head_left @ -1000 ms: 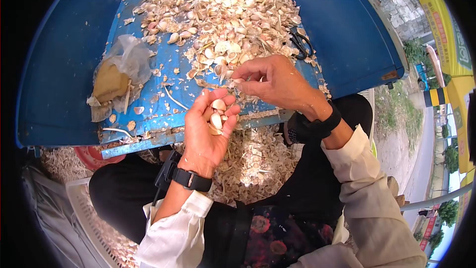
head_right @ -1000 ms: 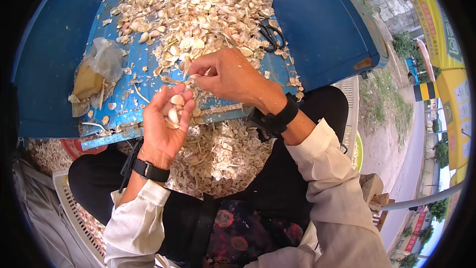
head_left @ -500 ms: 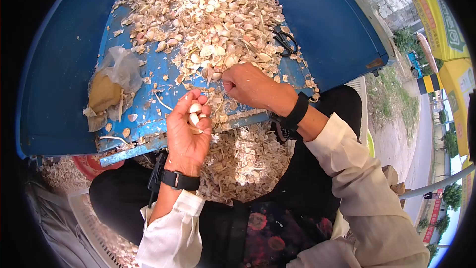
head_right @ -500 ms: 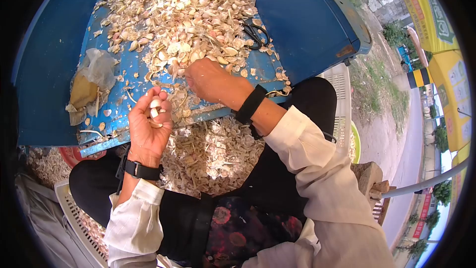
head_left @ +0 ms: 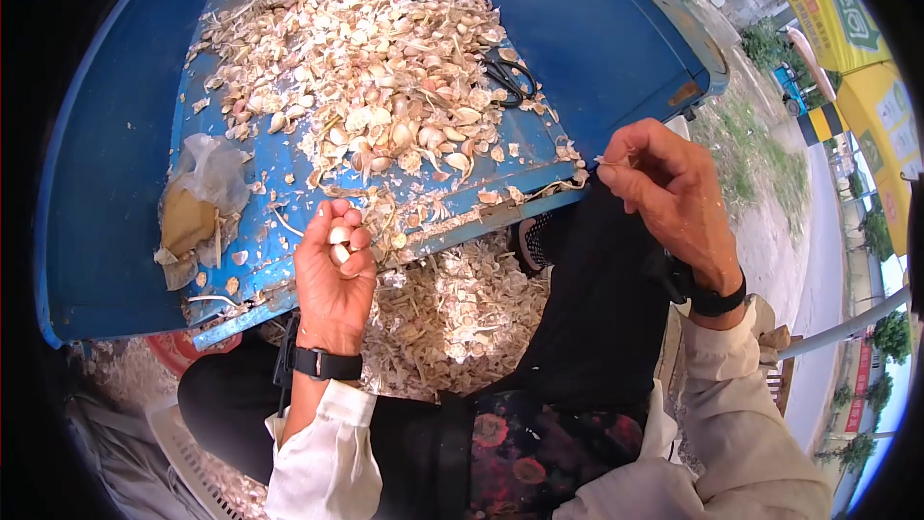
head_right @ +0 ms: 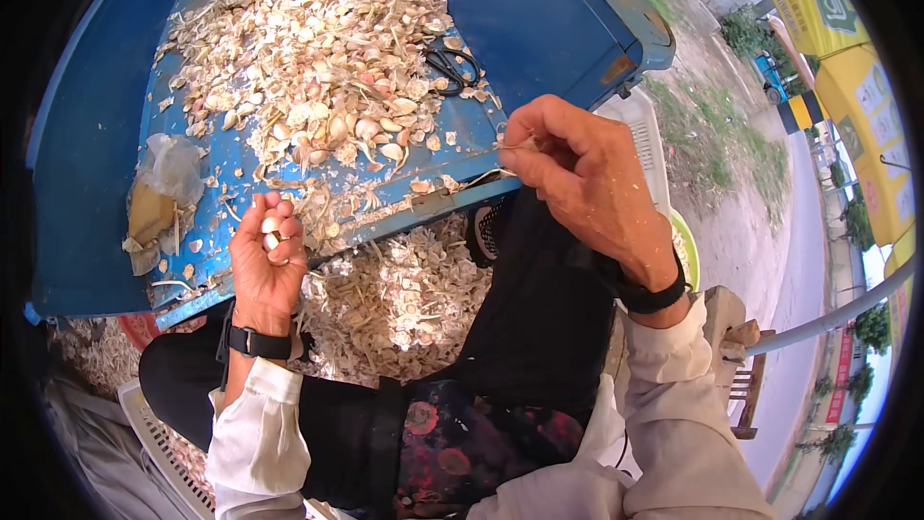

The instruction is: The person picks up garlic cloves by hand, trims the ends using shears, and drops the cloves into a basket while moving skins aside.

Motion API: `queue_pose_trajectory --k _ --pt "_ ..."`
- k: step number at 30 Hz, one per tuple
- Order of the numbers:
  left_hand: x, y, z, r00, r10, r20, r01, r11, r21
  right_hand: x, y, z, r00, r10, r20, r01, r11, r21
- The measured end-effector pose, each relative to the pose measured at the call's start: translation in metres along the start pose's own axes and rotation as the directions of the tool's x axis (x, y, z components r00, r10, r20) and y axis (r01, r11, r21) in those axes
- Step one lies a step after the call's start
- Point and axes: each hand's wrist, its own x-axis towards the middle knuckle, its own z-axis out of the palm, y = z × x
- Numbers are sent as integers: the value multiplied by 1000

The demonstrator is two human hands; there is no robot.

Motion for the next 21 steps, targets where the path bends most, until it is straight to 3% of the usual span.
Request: queue_pose_trajectory --k 2,4,5,6,8,10,12,14,18,20,21 --pt "0 -3 -1 997 -40 62 42 999 -32 -31 34 -49 956 13 -294 -32 998 -61" --pt "-3 -7 4 998 -45 42 46 999 -13 -60 81 -95 900 130 -417 -209 966 -150" --pt "-5 -10 7 998 -52 32 53 999 -10 -74 104 -111 867 249 -431 -380 890 -251" --pt "-7 -12 8 998 -56 21 56 998 -5 -91 135 -124 948 -54 -313 -179 724 -666" --pt "-8 -16 9 997 -63 41 64 998 -4 -96 139 -111 927 -5 -374 -212 817 -536" --pt "-9 -24 10 993 -107 42 107 994 -13 -70 85 -69 941 58 -334 -199 891 -407" --pt "-8 -28 10 991 -123 54 123 992 2 -34 39 -17 987 -6 -163 -44 952 -303" --pt "-7 -30 10 990 -120 80 114 990 78 7 36 33 995 -78 62 87 985 -149" --pt "-7 -25 10 993 -88 80 75 985 156 67 76 123 986 -147 73 161 955 -249" --pt "-8 -24 9 993 -82 88 66 984 166 78 93 142 982 -179 60 188 896 -403" --pt "-9 -24 9 994 -68 82 50 976 211 81 91 143 987 -152 49 160 937 -311"
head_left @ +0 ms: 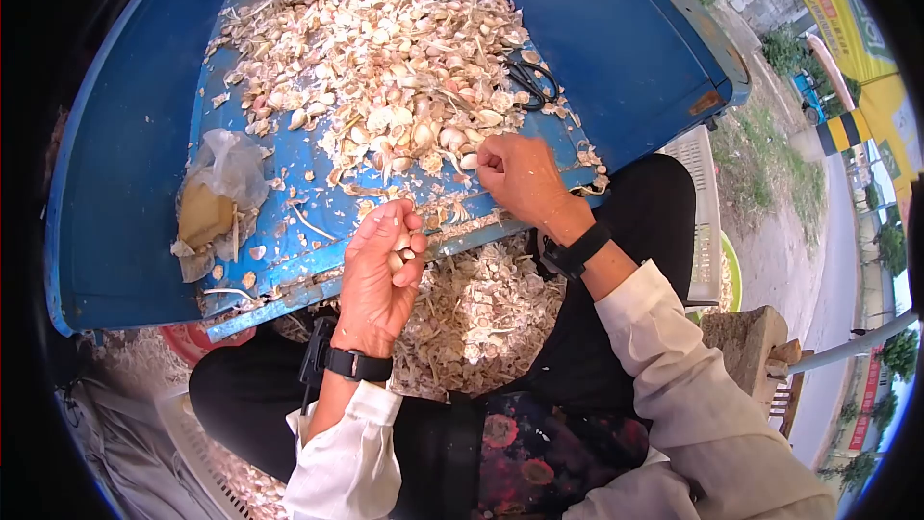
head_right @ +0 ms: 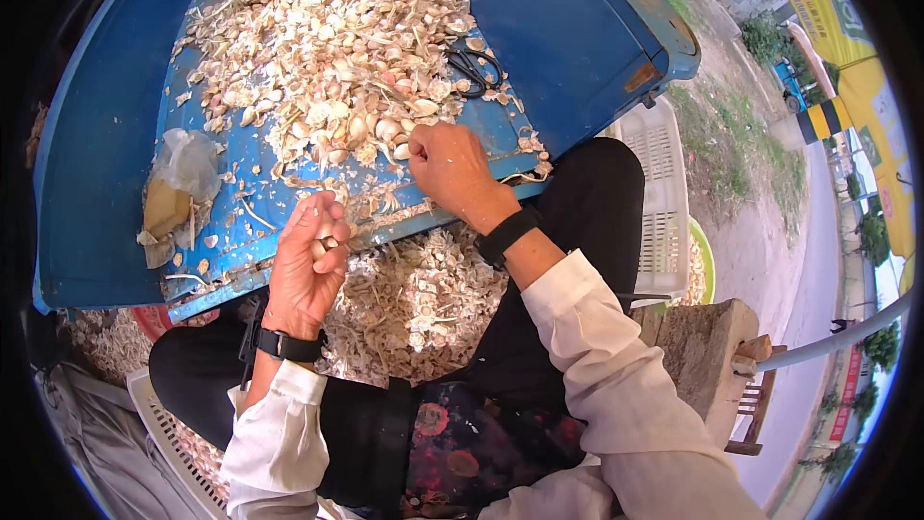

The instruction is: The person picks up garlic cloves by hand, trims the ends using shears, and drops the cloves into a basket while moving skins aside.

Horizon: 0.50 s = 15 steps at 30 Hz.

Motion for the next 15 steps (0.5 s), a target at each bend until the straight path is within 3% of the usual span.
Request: queue_pose_trajectory --k 1,2,4,6,8,10,11,13,15 --pt "0 0 1 1000 13 -9 -13 999 48 -1 -1 -2 1000 -3 4 3 1000 -2" --pt "1 -2 1 999 31 -26 -28 994 102 -4 -2 -7 988 146 58 -155 957 245" --pt "2 -6 8 998 50 -39 -42 979 199 -8 -24 -25 914 327 240 -405 695 594" --pt "1 -12 20 992 102 -75 -69 931 359 -12 -38 -34 937 251 241 -345 759 552" --pt "0 -19 26 986 146 -82 -103 915 390 -18 -54 -36 952 175 249 -283 811 512" --pt "0 -21 23 982 174 -74 -127 896 426 -22 -71 -34 983 6 183 -85 899 429" --pt "-1 -20 20 981 175 -80 -124 894 431 -23 -71 -31 983 6 185 -87 896 435" --pt "-2 -14 11 999 41 -10 -39 988 147 -23 -66 -27 945 52 324 -255 738 624" --pt "-7 -8 9 999 -24 -41 26 998 54 -19 -52 -36 945 86 315 -258 789 558"
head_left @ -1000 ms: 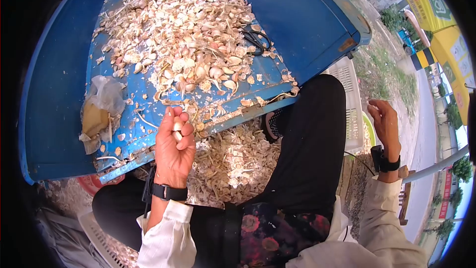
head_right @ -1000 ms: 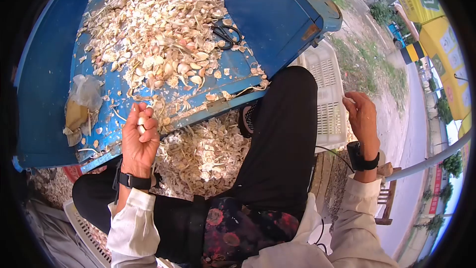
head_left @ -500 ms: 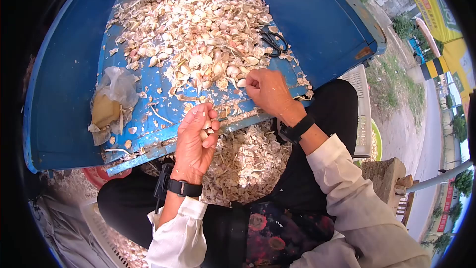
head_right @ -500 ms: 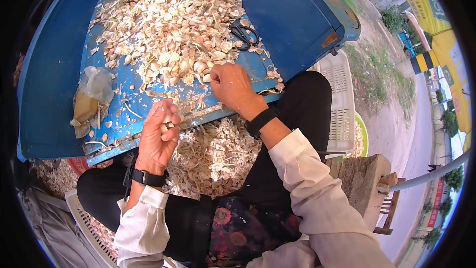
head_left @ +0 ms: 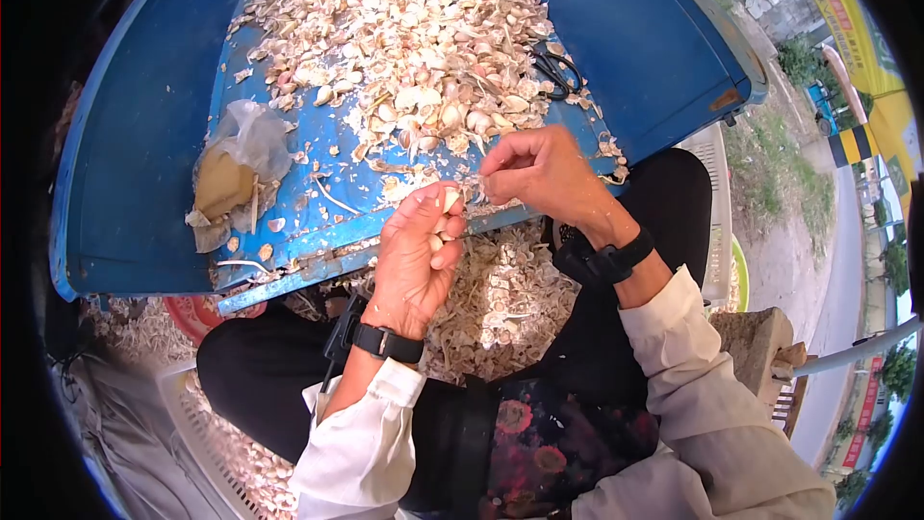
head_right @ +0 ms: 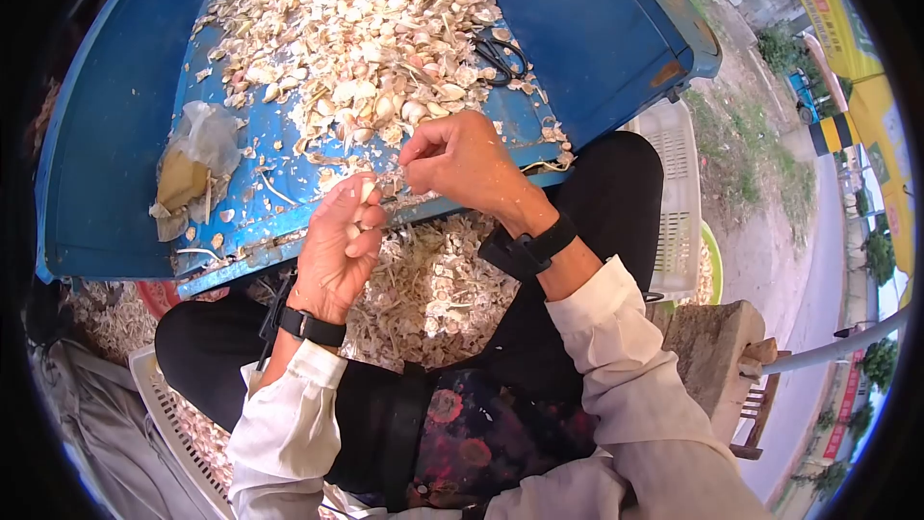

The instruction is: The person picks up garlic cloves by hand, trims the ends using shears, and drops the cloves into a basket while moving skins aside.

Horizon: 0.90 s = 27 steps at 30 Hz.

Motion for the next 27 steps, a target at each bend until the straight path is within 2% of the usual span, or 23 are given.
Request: queue_pose_trajectory --k 2,3,4,6,7,8,10,11,12,14,15,16,17,18,19,20,21,22,24,25,26,27 --pt "-2 8 -5 970 -76 233 142 949 -280 2 9 -18 995 103 2 -103 994 -42" --pt "-1 9 -8 962 -79 259 167 926 -338 1 9 -28 993 106 48 -93 968 -232" --pt "-1 9 -7 960 -79 268 172 923 -343 2 10 -34 993 108 43 -94 966 -242" --pt "0 8 -6 963 -63 261 151 931 -332 10 17 -48 998 39 -58 -57 926 -372" --pt "1 7 -7 960 -69 272 162 928 -335 21 32 -49 970 -210 -123 135 885 -445" --pt "1 5 -5 959 -70 276 164 928 -334 30 46 -50 969 -210 -126 134 885 -447" --pt "0 6 -3 974 -100 201 166 925 -343 47 54 -41 900 -435 -40 334 745 -577" --pt "2 5 -5 970 -87 228 160 932 -325 52 57 -37 876 -482 19 388 680 -623" --pt "3 4 -6 971 -86 223 158 932 -325 56 59 -37 876 -481 22 390 682 -619" --pt "4 3 -5 989 -41 142 75 966 -246 63 63 -35 936 -349 50 262 593 -761" --pt "6 1 -7 989 -41 139 75 966 -246 58 56 -36 947 -321 -2 244 725 -644" --pt "10 -2 -11 991 -50 127 79 968 -238 51 49 -35 947 -320 0 245 726 -643" --pt "13 -4 -14 992 -57 114 83 969 -231 44 41 -32 979 -184 -90 130 896 -425" --pt "14 -3 -9 992 -56 112 81 969 -232 37 28 -29 990 -26 -139 2 986 -169" --pt "14 -3 -1 994 -86 64 97 975 -200 30 13 -26 990 -25 -137 2 986 -169" --pt "15 -4 4 993 -117 15 118 979 -169 24 -8 -22 1000 4 -3 -5 999 -54" --pt "18 -7 5 991 -128 39 132 977 -169 19 -17 -19 991 21 132 -29 998 61" --pt "21 -9 5 991 -131 40 136 976 -171 23 -10 -23 991 25 130 -33 998 61" --pt "24 -12 5 989 -148 25 150 979 -139 44 18 -36 994 -76 -74 47 942 -333" --pt "23 -10 10 988 -152 -10 150 979 -136 50 27 -40 995 -62 -77 21 896 -444" --pt "25 -10 8 989 -150 -9 147 979 -140 55 37 -38 995 -63 -74 23 894 -448" --pt "27 -11 4 989 -147 25 150 969 -194 57 43 -34 980 -198 -14 160 826 -540"
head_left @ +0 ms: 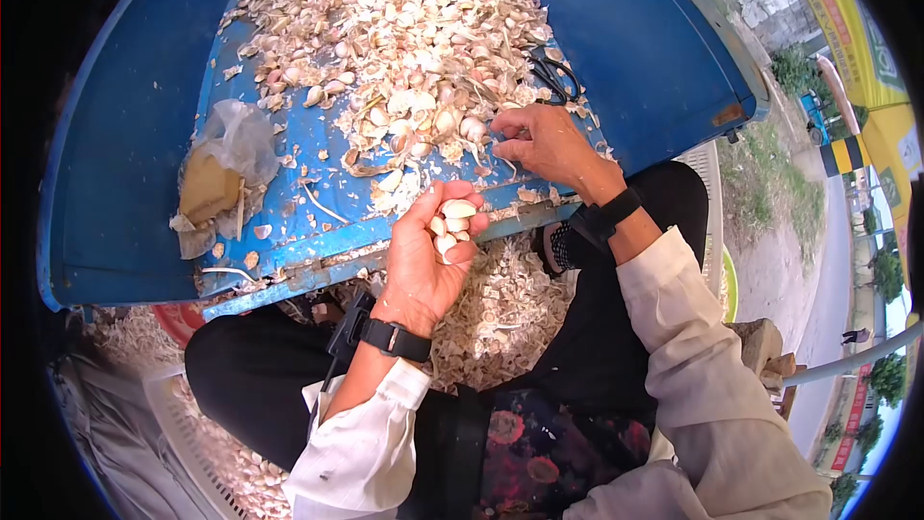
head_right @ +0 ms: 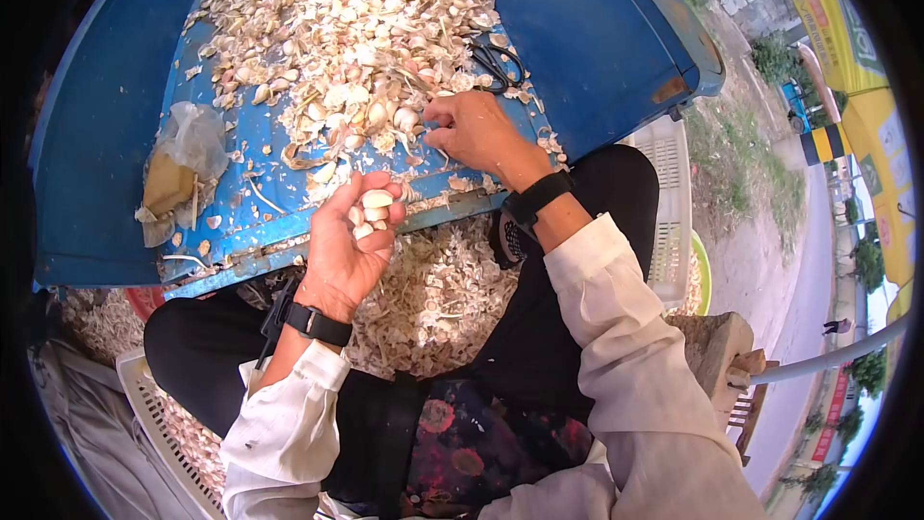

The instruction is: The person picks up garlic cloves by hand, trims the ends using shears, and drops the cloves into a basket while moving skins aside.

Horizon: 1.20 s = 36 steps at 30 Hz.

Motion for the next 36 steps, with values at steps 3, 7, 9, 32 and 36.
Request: queue_pose_trajectory --k 3,7,9,32,36 --pt "0 1 -8 998 11 62 -5 996 -92 -2 3 8 995 -96 -8 95 993 -76" --pt "-11 0 -8 993 4 118 13 989 -144 2 -23 9 983 -97 -157 106 993 50" --pt "-25 -7 -2 996 -49 73 58 990 -129 14 -21 23 984 -177 -16 162 930 -329" --pt "-59 26 3 974 208 87 -189 964 -185 -38 -97 -36 979 99 180 -203 587 783" --pt "-163 83 31 840 474 263 -413 874 -257 -139 -35 -126 811 297 -504 115 764 635"
